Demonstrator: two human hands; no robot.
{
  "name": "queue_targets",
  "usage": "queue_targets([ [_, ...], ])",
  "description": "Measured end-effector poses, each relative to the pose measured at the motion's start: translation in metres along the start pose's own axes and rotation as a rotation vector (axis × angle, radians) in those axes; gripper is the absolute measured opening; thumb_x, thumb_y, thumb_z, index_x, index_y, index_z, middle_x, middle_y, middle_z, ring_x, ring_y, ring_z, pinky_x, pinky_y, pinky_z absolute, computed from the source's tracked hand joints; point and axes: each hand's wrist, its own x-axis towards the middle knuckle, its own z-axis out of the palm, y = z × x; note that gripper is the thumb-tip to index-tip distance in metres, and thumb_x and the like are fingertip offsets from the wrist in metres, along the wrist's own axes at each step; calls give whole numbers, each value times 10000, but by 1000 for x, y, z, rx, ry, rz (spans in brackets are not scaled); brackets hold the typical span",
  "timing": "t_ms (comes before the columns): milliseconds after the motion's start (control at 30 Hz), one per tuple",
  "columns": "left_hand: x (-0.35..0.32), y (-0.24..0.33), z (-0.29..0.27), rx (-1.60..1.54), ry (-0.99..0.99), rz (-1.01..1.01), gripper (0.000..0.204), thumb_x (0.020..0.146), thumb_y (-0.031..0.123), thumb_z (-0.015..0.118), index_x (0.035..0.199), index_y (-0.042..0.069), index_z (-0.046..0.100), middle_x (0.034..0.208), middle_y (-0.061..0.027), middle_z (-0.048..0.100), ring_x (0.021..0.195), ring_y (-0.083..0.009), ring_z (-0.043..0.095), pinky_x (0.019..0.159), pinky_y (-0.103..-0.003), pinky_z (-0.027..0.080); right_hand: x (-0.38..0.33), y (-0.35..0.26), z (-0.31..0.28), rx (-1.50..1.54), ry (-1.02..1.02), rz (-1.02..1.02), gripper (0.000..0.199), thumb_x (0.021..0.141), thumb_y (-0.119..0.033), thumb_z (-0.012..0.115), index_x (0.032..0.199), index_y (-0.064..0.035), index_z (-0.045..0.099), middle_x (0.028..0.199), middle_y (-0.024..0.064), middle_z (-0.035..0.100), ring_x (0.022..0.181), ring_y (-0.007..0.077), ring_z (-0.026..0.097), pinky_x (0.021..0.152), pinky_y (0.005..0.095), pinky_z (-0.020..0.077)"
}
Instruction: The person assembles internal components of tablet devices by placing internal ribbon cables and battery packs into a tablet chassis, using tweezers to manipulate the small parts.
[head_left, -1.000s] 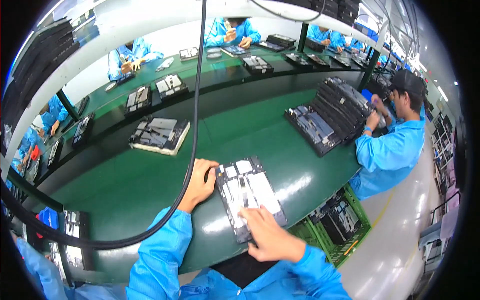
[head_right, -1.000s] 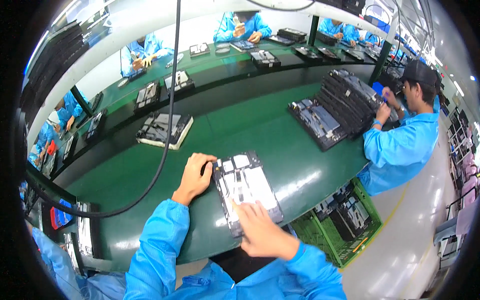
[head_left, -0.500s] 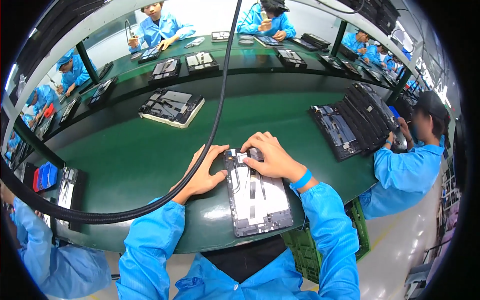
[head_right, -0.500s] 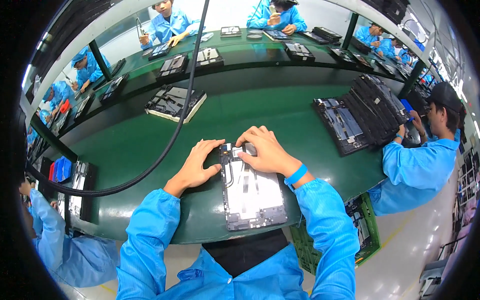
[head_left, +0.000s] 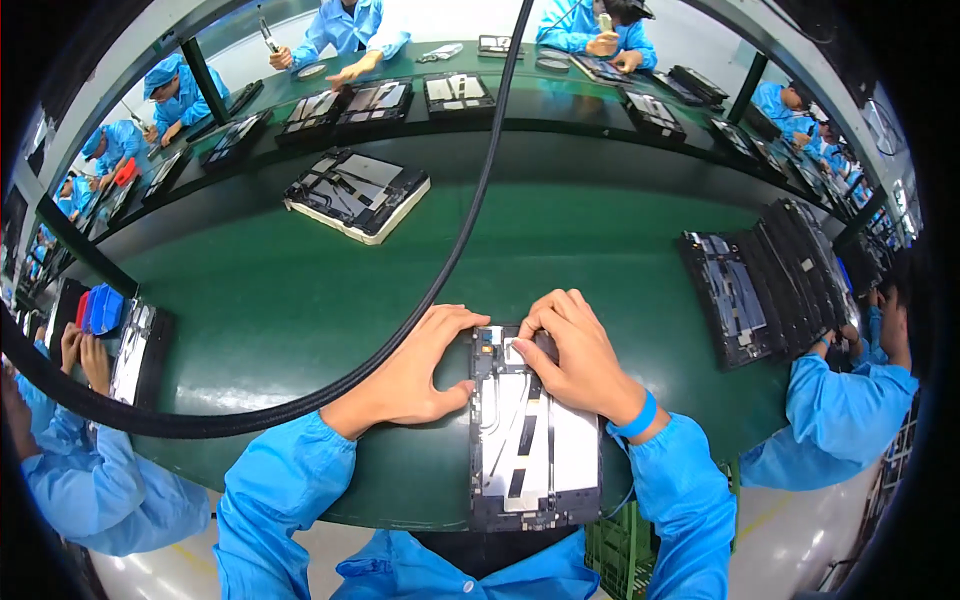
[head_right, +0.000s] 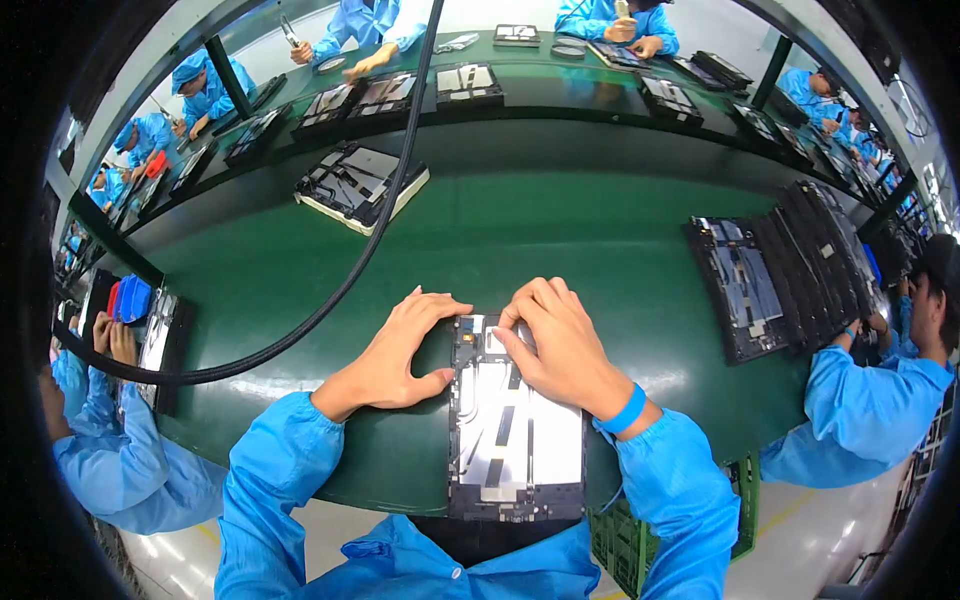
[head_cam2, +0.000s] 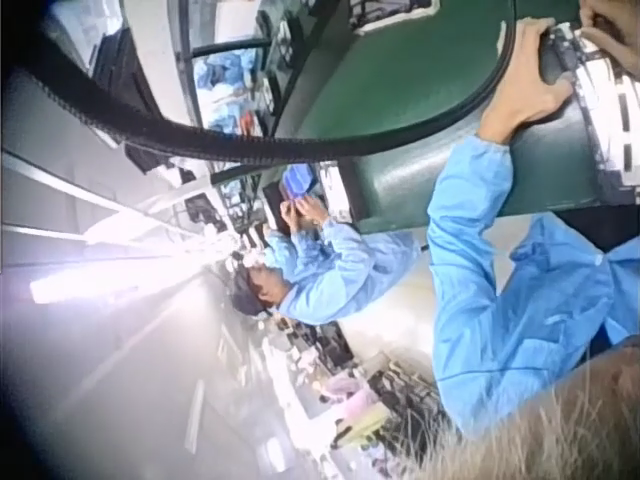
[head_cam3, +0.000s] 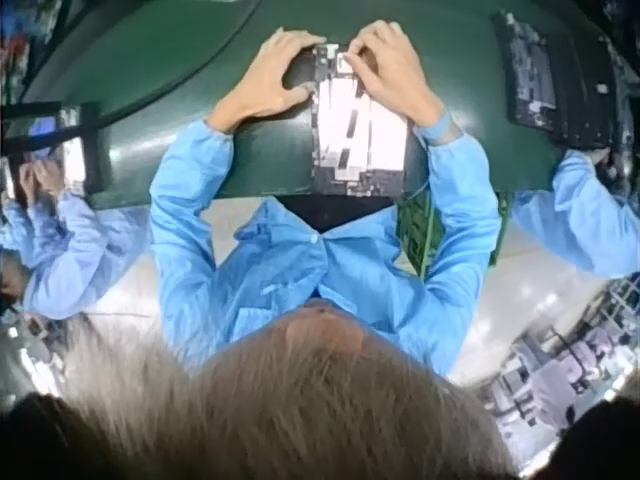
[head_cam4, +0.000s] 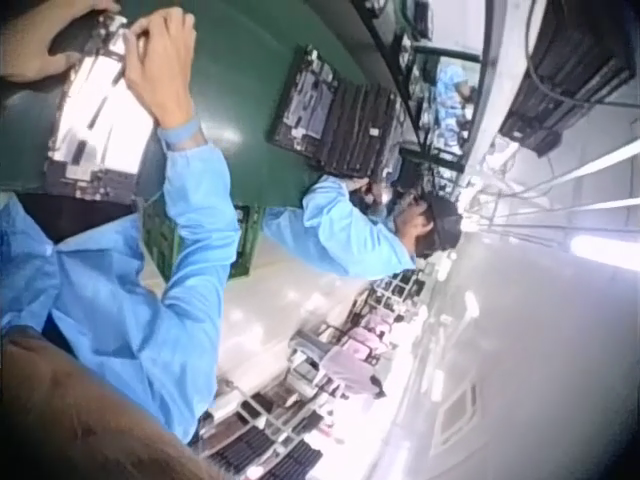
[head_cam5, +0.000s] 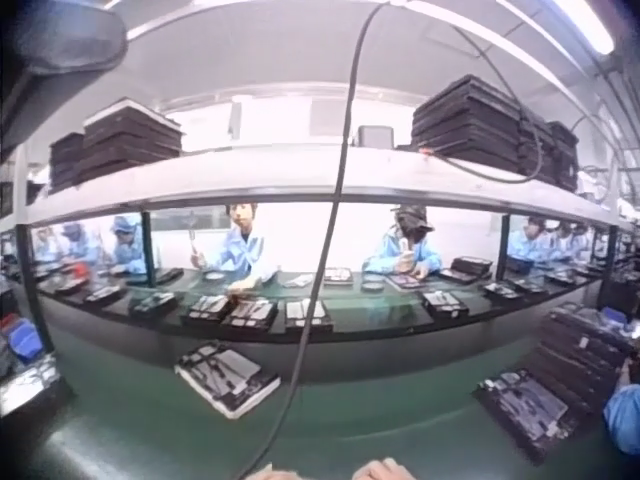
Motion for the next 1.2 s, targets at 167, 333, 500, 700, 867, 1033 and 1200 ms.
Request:
queue_targets([
  [167, 6, -3, -2, 24, -52, 33, 845, 832, 268, 809, 1589, 30, 519, 1528, -228, 556, 1533, -420, 469, 1369, -660, 172, -2, -1, -4, -5, 41, -5, 129, 924, -137, 823, 958, -62, 723, 1092, 93, 642, 1034, 313, 597, 910, 431, 494],
  [333, 8, -2, -6, -4, -94, -3, 857, 832, 243, 835, 1600, 39, 515, 1537, -232, 539, 1544, -441, 442, 1373, -664, 144, -3, -2, -2, 29, 54, 0, 132, 866, -100, 844, 931, -70, 734, 1104, 76, 660, 1037, 300, 608, 904, 423, 501],
  [500, 10, -1, -10, -76, -135, -28, 868, 831, 192, 857, 1613, 51, 509, 1545, -231, 524, 1562, -457, 419, 1375, -668, 121, -5, 0, 1, 24, 59, 15, 155, 840, -82, 854, 934, -72, 731, 1120, 76, 680, 1049, 308, 614, 905, 432, 502],
  [700, 10, 5, -2, -105, -124, -67, 876, 824, 156, 836, 1623, 52, 491, 1543, -231, 518, 1588, -460, 391, 1381, -663, 100, -5, 1, -1, 40, 53, 14, 169, 802, -66, 856, 914, -77, 730, 1136, 95, 686, 1057, 325, 615, 903, 438, 514],
  [867, 9, 12, 9, -89, -37, -132, 860, 807, 90, 759, 1618, 48, 474, 1512, -224, 528, 1576, -487, 394, 1368, -698, 93, -4, 0, -9, 61, 21, -11, 154, 761, -66, 858, 848, -78, 733, 1181, 108, 698, 1073, 339, 615, 913, 432, 528],
  [1033, 9, 7, 19, -61, 11, -90, 836, 816, 90, 736, 1609, 38, 475, 1496, -221, 536, 1567, -481, 405, 1361, -706, 111, -3, 3, -19, 170, -122, 40, 144, 659, -89, 882, 739, -100, 762, 1246, 77, 721, 1206, 348, 599, 999, 449, 517],
  [1200, 5, 6, 27, -81, 82, -82, 800, 817, 94, 728, 1581, 29, 499, 1509, -225, 526, 1550, -464, 414, 1355, -690, 155, -3, 7, -21, 202, -158, 47, 148, 631, -77, 882, 733, -96, 777, 1270, 94, 726, 1233, 361, 601, 1041, 469, 520],
])
